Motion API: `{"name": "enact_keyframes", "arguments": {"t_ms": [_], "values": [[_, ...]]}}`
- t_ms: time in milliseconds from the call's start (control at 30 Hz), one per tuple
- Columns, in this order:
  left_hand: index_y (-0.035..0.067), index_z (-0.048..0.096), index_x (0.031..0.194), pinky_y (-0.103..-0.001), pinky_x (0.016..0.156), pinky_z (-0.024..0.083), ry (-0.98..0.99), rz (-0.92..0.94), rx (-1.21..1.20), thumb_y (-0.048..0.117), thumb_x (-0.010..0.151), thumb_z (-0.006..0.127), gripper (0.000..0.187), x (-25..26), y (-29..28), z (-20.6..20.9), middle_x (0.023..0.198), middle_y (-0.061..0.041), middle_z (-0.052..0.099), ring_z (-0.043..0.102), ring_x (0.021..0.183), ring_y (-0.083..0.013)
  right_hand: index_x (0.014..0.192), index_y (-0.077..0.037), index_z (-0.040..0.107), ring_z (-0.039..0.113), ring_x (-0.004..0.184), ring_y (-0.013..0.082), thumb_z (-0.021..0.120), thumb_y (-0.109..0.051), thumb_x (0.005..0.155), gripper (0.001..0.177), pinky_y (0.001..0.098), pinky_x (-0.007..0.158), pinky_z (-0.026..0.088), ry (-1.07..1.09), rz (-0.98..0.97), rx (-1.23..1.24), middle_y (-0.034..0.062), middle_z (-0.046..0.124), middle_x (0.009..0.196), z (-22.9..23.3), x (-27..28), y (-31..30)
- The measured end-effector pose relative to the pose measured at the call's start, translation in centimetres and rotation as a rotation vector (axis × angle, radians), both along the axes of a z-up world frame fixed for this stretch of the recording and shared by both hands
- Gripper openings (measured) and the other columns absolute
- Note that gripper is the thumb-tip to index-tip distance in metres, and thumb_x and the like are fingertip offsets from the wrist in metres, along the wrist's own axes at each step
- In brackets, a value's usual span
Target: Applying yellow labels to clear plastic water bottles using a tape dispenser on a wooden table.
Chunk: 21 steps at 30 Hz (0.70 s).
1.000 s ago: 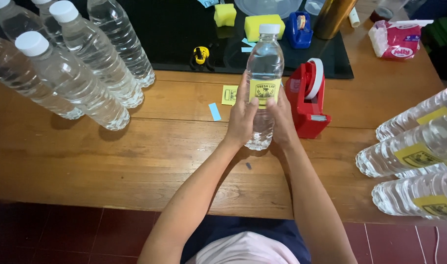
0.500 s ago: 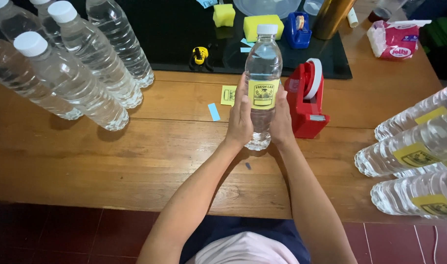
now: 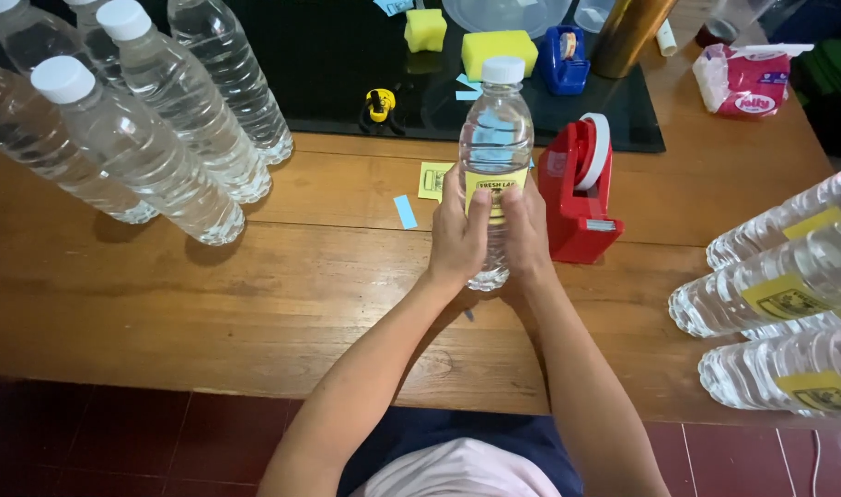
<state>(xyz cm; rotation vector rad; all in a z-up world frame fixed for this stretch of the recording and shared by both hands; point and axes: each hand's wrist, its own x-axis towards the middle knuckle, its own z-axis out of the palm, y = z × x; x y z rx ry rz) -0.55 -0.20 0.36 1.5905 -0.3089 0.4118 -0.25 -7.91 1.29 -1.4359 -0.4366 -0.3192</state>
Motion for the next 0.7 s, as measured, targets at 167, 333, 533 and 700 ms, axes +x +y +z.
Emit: {"name": "enact_keyframes", "arguments": {"t_ms": [167, 333, 533, 700], "values": [[0.004, 0.037, 0.134, -0.054, 0.097, 0.042, -0.06, -0.011, -0.066, 0.054, 0.097, 0.011, 0.068, 0.0, -0.2, -0.5, 0.112, -0.024, 0.056, 0.056, 0.11, -0.0389, 0.132, 0.0, 0.04, 0.05, 0.109, 0.0268, 0.018, -0.051, 0.098, 0.065, 0.0473, 0.1, 0.037, 0.029, -0.014, 0.001, 0.0184, 0.049, 0.118, 0.7, -0.8, 0.5], [0.006, 0.04, 0.134, -0.051, 0.104, 0.036, -0.051, -0.016, -0.099, 0.045, 0.1, 0.004, 0.062, 0.0, -0.1, -0.4, 0.116, -0.023, 0.054, 0.051, 0.116, -0.0368, 0.131, 0.0, 0.041, 0.051, 0.109, 0.0284, 0.018, -0.051, 0.098, 0.066, 0.048, 0.1, 0.038, 0.05, -0.028, 0.003, 0.0196, 0.05, 0.118, 1.7, -1.6, 0.6], [0.006, 0.045, 0.125, -0.055, 0.094, 0.045, 0.139, -0.043, -0.119, 0.062, 0.089, 0.03, 0.069, -0.5, 0.5, 1.4, 0.107, -0.024, 0.06, 0.061, 0.104, -0.0351, 0.131, 0.001, 0.042, 0.052, 0.109, 0.0305, 0.018, -0.052, 0.097, 0.068, 0.0491, 0.099, 0.038, 0.083, -0.049, 0.007, 0.0211, 0.051, 0.119, 2.3, -3.0, 0.8], [0.001, 0.041, 0.128, -0.058, 0.095, 0.043, 0.064, 0.034, -0.021, 0.064, 0.086, 0.038, 0.076, -0.4, 0.2, 0.9, 0.113, -0.027, 0.056, 0.057, 0.109, -0.0415, 0.13, 0.002, 0.043, 0.054, 0.109, 0.0327, 0.017, -0.053, 0.096, 0.07, 0.0501, 0.099, 0.039, 0.122, -0.058, 0.004, 0.0226, 0.052, 0.119, 3.0, -3.7, 1.7]]}}
